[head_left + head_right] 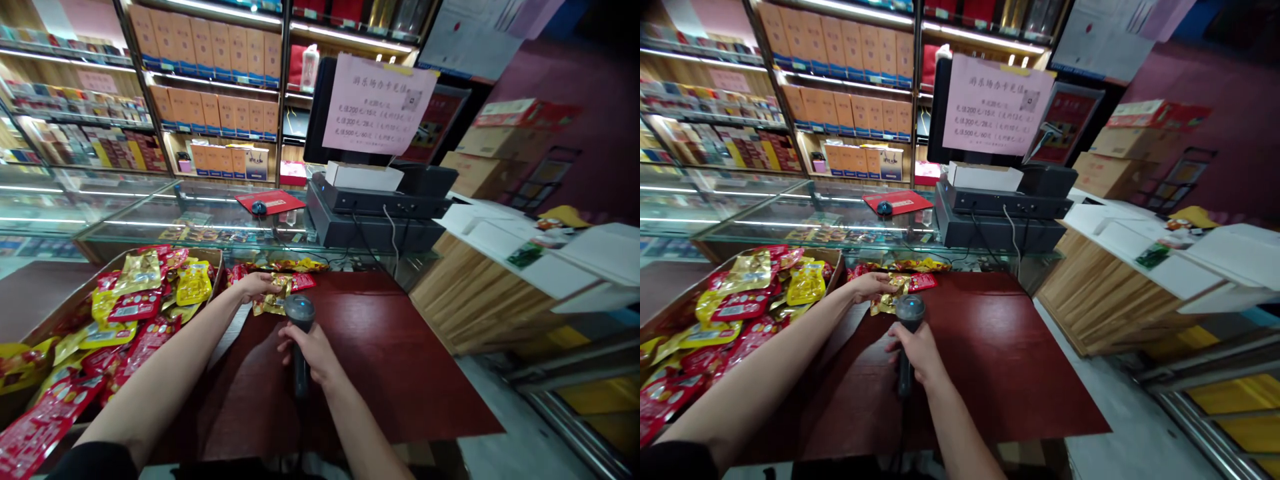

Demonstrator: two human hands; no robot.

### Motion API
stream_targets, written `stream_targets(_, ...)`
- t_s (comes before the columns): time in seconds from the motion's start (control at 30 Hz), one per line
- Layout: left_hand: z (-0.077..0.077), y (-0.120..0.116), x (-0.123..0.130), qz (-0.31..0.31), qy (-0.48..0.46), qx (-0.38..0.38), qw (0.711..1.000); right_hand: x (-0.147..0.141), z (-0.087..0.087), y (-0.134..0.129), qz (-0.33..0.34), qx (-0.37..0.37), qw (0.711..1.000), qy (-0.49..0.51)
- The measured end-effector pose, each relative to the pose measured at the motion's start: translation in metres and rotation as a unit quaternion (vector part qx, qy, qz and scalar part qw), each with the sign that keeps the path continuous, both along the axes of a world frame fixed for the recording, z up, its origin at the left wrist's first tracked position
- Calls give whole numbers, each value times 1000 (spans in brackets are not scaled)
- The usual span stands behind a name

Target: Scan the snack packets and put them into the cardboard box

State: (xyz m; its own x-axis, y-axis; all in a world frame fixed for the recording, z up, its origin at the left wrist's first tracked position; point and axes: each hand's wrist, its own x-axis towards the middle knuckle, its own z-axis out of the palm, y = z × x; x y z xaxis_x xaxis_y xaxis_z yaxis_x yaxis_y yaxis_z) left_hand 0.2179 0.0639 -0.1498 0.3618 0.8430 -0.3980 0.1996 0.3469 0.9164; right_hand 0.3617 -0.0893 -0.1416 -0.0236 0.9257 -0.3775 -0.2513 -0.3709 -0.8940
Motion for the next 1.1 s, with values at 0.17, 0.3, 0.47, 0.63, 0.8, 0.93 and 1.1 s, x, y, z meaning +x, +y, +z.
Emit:
stream_targets(0.17, 1, 0, 1, 0, -1, -10, 1000, -8, 0, -10, -11, 9, 999, -38)
stream_targets(0.3, 2, 1, 0, 4, -5, -19, 1000, -9, 7, -12, -9, 3, 999, -53)
stream_targets(0.47, 1, 1, 0, 9, -13, -23, 1000, -9, 11, -13, -4, -4, 998, -61)
stream_targets(0.63, 4, 0, 0, -7, -14, -20, 1000, -9, 6, -11, -6, 11, 999, -37)
stream_targets(0.8, 15, -8, 5, -27, -12, -4, 1000, 5, 10, 0, -113, 84, 989, -49)
stream_targets(0.93, 33, -14, 14, -55, -30, 11, 998, 18, 29, 23, -140, 110, 984, -24)
stream_targets(1.1, 68, -16, -1, 5, 14, 79, 997, 8, 63, 49, -69, 126, 989, 39)
